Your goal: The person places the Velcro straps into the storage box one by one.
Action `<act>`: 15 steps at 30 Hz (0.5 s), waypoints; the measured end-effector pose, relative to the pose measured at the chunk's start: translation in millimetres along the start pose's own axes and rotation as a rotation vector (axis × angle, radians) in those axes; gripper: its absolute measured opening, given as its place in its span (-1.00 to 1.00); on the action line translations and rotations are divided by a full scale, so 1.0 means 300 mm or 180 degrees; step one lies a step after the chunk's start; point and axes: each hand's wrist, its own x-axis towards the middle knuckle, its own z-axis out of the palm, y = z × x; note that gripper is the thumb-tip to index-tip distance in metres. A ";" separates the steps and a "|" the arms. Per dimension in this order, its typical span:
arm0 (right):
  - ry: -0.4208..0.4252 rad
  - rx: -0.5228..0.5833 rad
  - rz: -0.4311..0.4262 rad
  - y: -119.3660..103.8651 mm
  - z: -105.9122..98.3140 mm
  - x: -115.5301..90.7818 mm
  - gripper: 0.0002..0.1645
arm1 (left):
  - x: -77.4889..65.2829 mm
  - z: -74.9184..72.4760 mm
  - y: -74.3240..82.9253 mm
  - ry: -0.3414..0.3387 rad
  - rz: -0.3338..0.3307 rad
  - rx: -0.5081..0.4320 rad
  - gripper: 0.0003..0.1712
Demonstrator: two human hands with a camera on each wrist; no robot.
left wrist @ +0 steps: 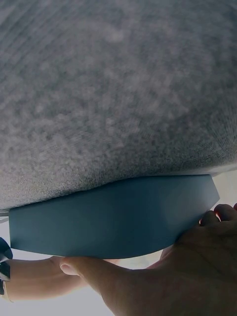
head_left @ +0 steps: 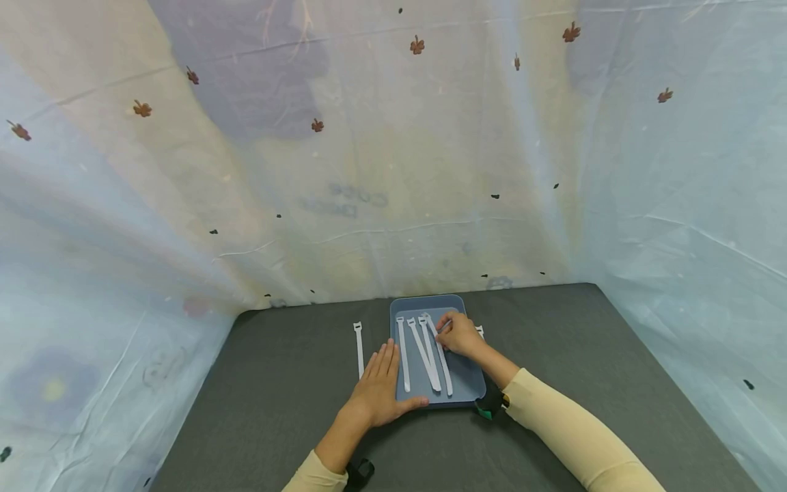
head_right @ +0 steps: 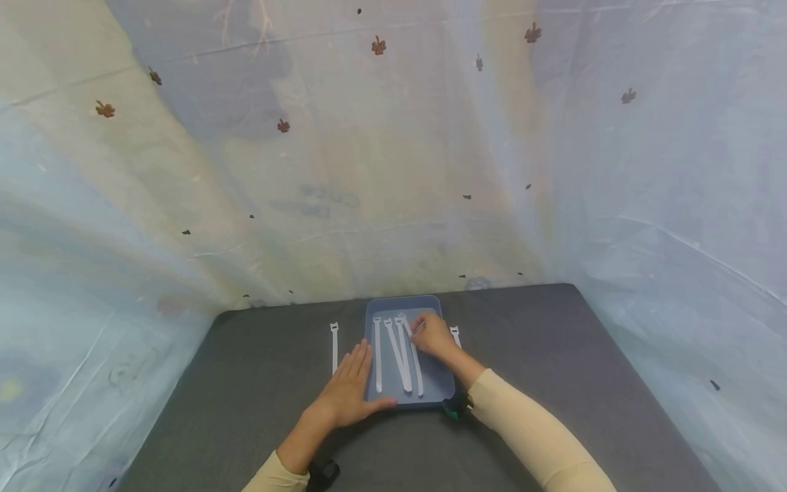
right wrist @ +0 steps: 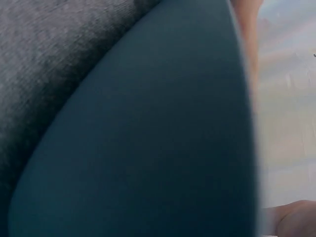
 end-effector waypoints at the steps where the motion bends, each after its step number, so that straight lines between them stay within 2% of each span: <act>1: 0.0006 -0.0021 0.0002 0.001 0.004 0.001 -0.78 | 0.000 -0.001 0.000 -0.0008 -0.0005 0.0014 0.42; 10: 0.0042 -0.0214 0.0062 -0.001 0.024 -0.007 -0.78 | -0.001 -0.003 0.000 -0.0029 0.0016 0.0028 0.43; 15: 0.0092 -0.0380 -0.0005 0.004 0.028 -0.007 -0.77 | -0.003 -0.009 0.002 -0.0050 0.0002 0.0040 0.42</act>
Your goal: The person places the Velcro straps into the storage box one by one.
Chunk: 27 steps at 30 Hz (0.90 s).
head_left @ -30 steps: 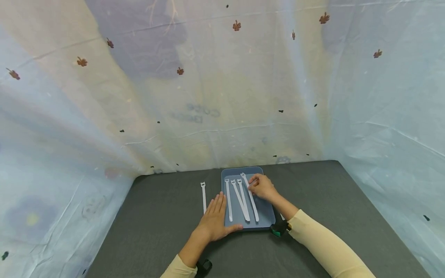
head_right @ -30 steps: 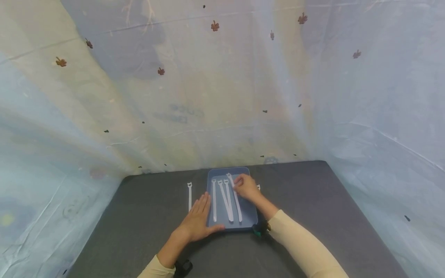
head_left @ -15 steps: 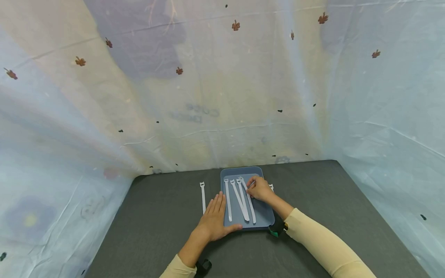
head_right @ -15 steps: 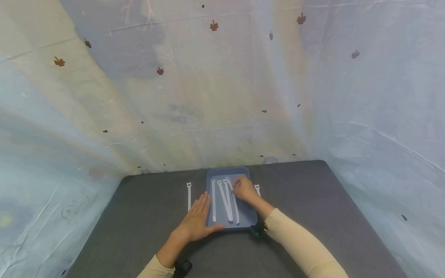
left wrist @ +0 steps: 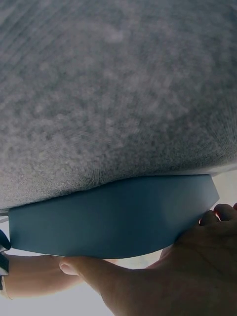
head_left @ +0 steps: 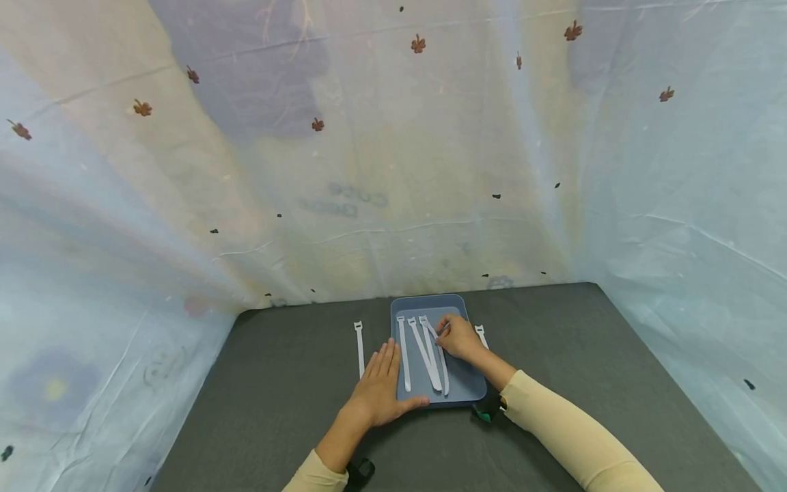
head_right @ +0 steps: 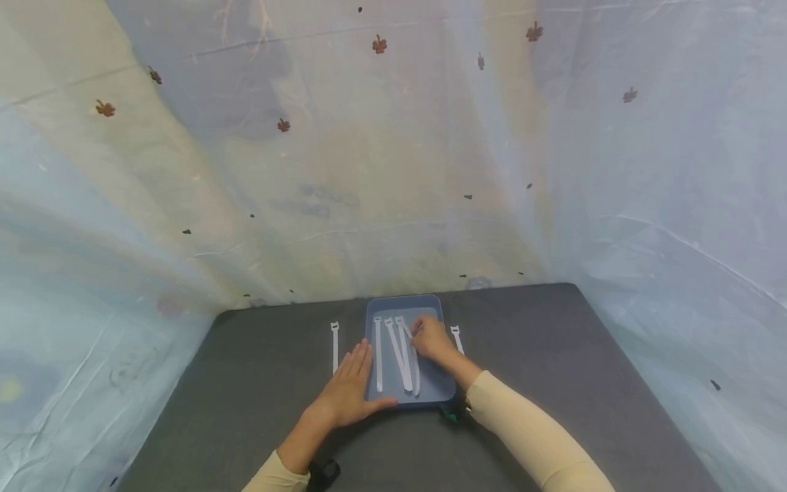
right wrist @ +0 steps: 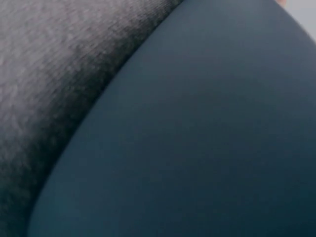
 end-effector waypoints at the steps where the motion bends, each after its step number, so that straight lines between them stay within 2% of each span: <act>1: 0.0008 -0.0028 -0.0014 0.001 0.000 0.000 -0.77 | 0.001 -0.001 0.000 0.0001 0.0001 0.0002 0.42; 12: 0.0099 -0.0048 -0.0113 0.003 0.001 -0.007 -0.77 | 0.003 0.000 0.000 0.0009 0.0001 0.0027 0.42; 18: 0.0134 -0.0170 -0.0148 0.006 0.006 -0.005 -0.86 | 0.004 0.004 0.001 0.0039 0.0024 -0.0052 0.39; 27: 0.0071 -0.0244 -0.0183 0.004 0.011 -0.005 -0.89 | 0.000 -0.001 0.002 0.0015 0.0006 0.0001 0.41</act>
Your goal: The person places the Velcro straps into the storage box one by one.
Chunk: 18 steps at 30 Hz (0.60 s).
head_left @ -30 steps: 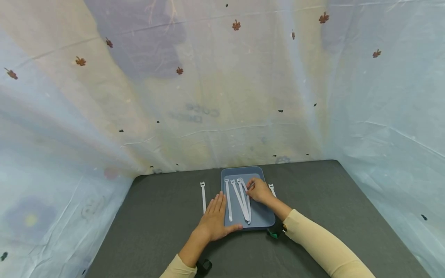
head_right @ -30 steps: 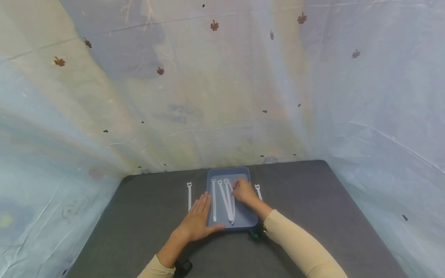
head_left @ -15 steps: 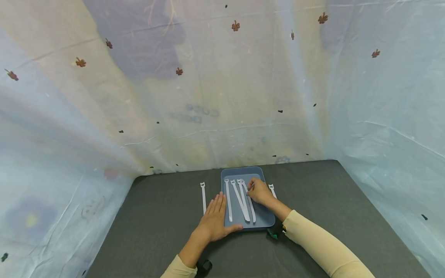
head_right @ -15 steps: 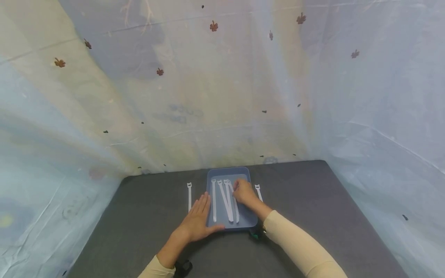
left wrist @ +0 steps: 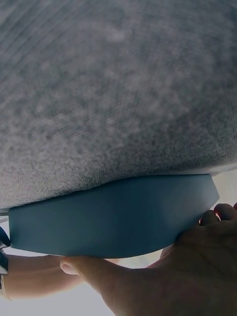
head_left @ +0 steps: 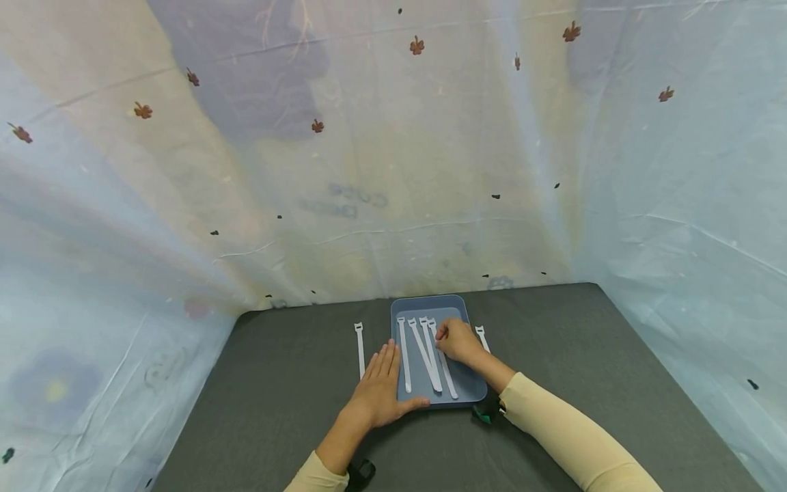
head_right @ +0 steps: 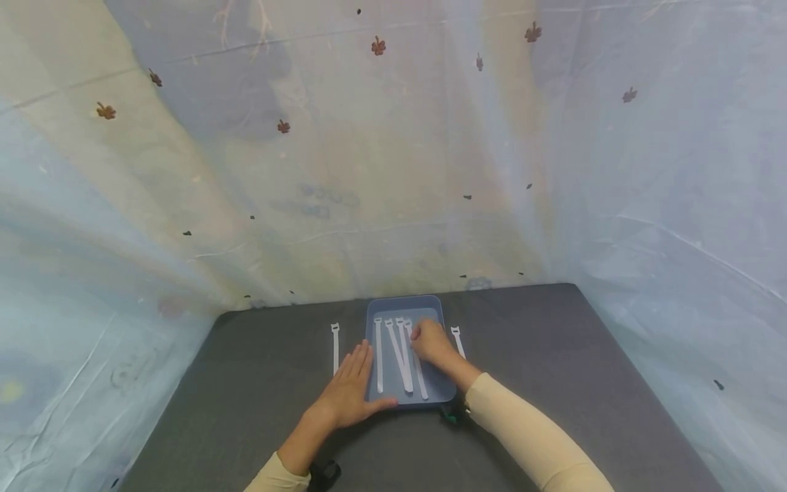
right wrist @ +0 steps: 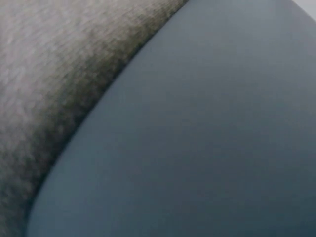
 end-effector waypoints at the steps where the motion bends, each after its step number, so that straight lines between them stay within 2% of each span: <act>1: -0.0012 -0.0006 -0.0008 0.000 0.000 0.000 -0.89 | 0.001 0.002 -0.001 -0.0004 0.0000 -0.0001 0.42; 18: -0.0117 0.0148 0.0087 -0.001 -0.011 0.001 -0.88 | 0.002 0.005 -0.003 0.0028 0.0007 -0.0015 0.42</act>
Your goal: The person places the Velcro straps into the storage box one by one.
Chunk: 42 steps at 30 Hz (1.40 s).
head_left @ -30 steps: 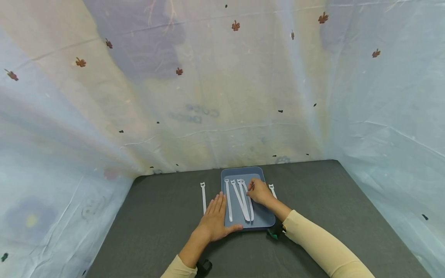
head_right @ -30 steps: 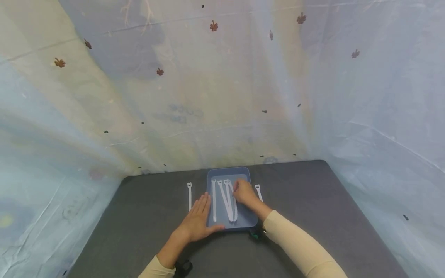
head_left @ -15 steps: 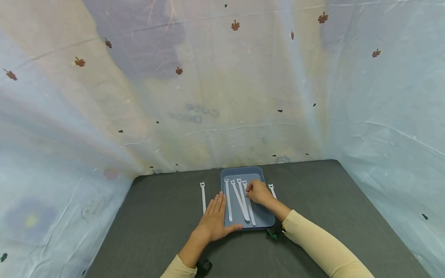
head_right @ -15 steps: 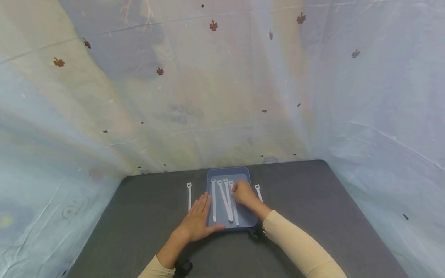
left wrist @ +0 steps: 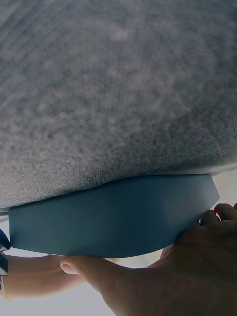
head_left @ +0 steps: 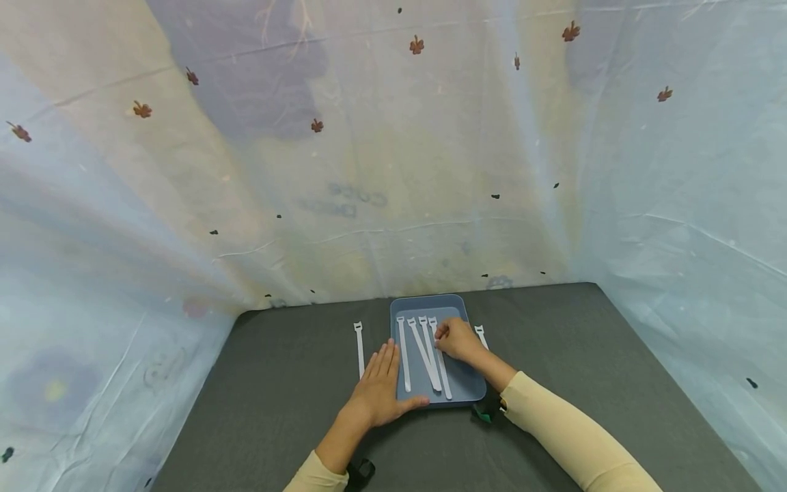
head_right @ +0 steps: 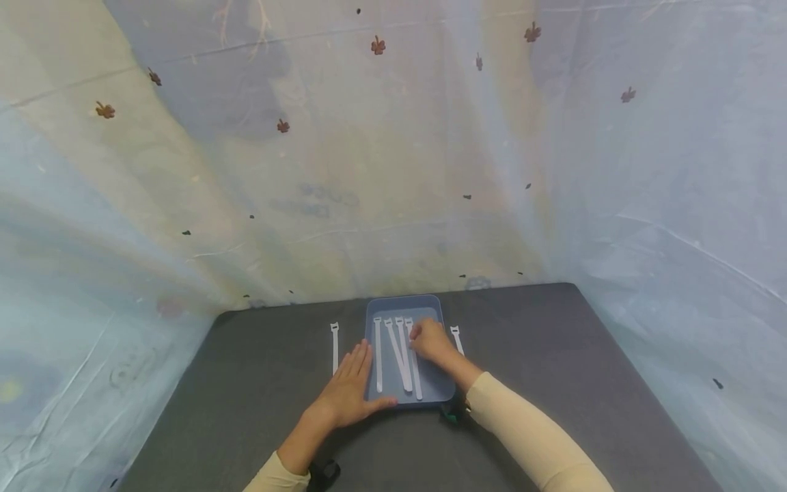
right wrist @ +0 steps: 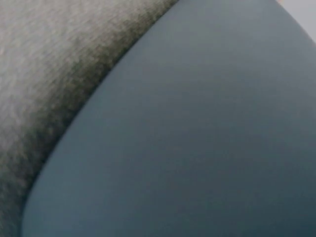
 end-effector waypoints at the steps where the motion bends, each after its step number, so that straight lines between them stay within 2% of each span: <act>1: -0.0015 0.0032 0.0001 -0.001 -0.001 -0.002 -0.88 | -0.001 0.000 0.001 0.0004 0.0003 0.0003 0.42; 9: -0.0105 0.0225 -0.0055 -0.021 -0.050 -0.027 -0.89 | 0.000 0.009 0.003 0.0051 0.0020 -0.0008 0.42; 21: -0.0209 0.0485 -0.0094 -0.014 -0.202 -0.067 -0.77 | -0.001 0.000 0.001 0.0036 0.0003 -0.0031 0.42; 32: -0.0147 0.0513 -0.0163 0.096 -0.330 -0.058 -0.72 | 0.001 -0.001 -0.002 0.0010 0.0001 -0.0047 0.42; 42: -0.0334 0.0341 -0.0252 0.215 -0.355 -0.028 -0.70 | 0.001 0.003 -0.003 0.0010 0.0008 -0.0056 0.42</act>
